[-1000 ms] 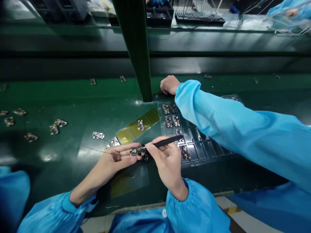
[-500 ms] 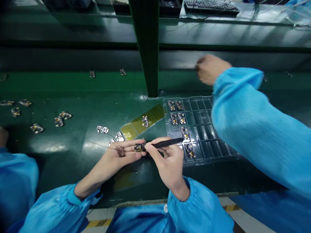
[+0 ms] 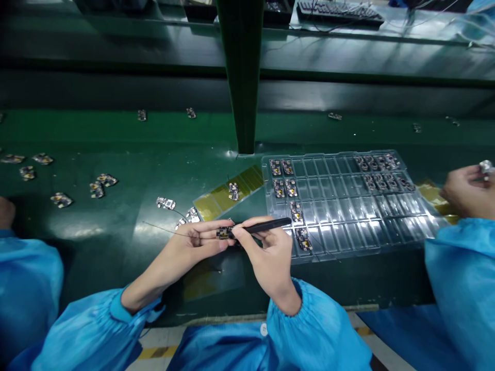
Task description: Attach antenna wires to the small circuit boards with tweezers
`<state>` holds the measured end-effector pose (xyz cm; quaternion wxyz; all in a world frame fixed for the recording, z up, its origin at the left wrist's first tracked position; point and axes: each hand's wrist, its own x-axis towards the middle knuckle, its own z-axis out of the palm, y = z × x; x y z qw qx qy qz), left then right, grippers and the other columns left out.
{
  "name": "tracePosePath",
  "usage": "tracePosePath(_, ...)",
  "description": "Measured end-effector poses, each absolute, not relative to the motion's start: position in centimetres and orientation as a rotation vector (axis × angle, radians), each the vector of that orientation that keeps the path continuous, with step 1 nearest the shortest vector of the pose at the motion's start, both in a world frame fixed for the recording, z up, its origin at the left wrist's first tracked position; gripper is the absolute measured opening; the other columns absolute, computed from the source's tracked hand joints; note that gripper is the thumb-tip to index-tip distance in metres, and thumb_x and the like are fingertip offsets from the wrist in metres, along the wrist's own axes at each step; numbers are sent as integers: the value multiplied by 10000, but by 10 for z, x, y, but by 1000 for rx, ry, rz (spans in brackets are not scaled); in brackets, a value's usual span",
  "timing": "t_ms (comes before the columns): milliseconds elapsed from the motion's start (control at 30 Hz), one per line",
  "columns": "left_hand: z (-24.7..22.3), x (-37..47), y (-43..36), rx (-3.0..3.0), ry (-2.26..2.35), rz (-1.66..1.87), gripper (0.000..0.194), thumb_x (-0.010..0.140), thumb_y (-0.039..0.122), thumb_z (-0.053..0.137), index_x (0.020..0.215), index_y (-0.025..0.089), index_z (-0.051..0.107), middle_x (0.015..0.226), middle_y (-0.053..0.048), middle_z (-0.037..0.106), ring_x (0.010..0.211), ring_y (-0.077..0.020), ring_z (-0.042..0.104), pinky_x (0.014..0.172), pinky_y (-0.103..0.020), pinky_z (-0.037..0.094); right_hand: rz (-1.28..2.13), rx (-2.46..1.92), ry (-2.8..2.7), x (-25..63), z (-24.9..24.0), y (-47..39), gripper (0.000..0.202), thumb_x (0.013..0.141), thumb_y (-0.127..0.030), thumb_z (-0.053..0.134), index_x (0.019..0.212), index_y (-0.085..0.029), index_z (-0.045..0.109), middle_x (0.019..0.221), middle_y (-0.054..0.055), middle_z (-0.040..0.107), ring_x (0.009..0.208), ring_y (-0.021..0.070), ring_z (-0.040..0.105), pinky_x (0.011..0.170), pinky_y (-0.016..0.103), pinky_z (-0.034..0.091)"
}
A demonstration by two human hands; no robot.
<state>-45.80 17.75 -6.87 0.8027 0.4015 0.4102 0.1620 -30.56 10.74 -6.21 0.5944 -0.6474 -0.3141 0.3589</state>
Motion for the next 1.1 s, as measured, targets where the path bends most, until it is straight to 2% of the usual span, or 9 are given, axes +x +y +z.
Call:
tracePosePath(300, -68, -457, 177, 904, 885, 353, 422, 775, 199, 798, 1184, 147, 708, 1027, -92, 786, 981, -241, 751, 937, -339, 593, 816, -1510, -752, -306, -63, 106, 122, 752, -252, 792, 755, -188, 689, 716, 10, 744, 675, 181, 751, 632, 252, 645)
tracePosePath(500, -67, -457, 176, 918, 900, 350, 421, 782, 190, 794, 1191, 150, 701, 1021, -81, 790, 972, -219, 754, 902, -289, 600, 786, -1514, -795, -307, -66, 103, 93, 779, -225, 778, 795, -192, 693, 770, 14, 753, 708, 174, 749, 652, 250, 637)
tracePosePath(800, -71, -455, 171, 926, 935, 442, 388, 840, 299, 748, 1194, 145, 709, 897, -43, 801, 862, -167, 765, 814, -222, 615, 621, -1516, -961, -312, -78, 96, 67, 827, -197, 748, 877, -211, 706, 849, 33, 756, 816, 198, 750, 756, 308, 626)
tracePosePath(933, -73, -455, 169, 1005, 963, 496, 469, 870, 309, 715, 1306, 155, 639, 867, -14, 793, 810, -147, 758, 788, -207, 611, 425, -1381, -1179, -317, -82, 94, 201, 833, -84, 709, 964, -236, 696, 897, 38, 759, 864, 211, 748, 810, 360, 638)
tracePosePath(1100, -72, -458, 168, 1093, 953, 521, 527, 915, 298, 663, 1408, 155, 543, 826, -14, 785, 796, -142, 738, 770, -198, 590, 243, -1236, -1524, -317, -88, 85, 454, 828, 16, 629, 1213, -223, 644, 1078, 97, 740, 1046, 261, 716, 956, 483, 600)
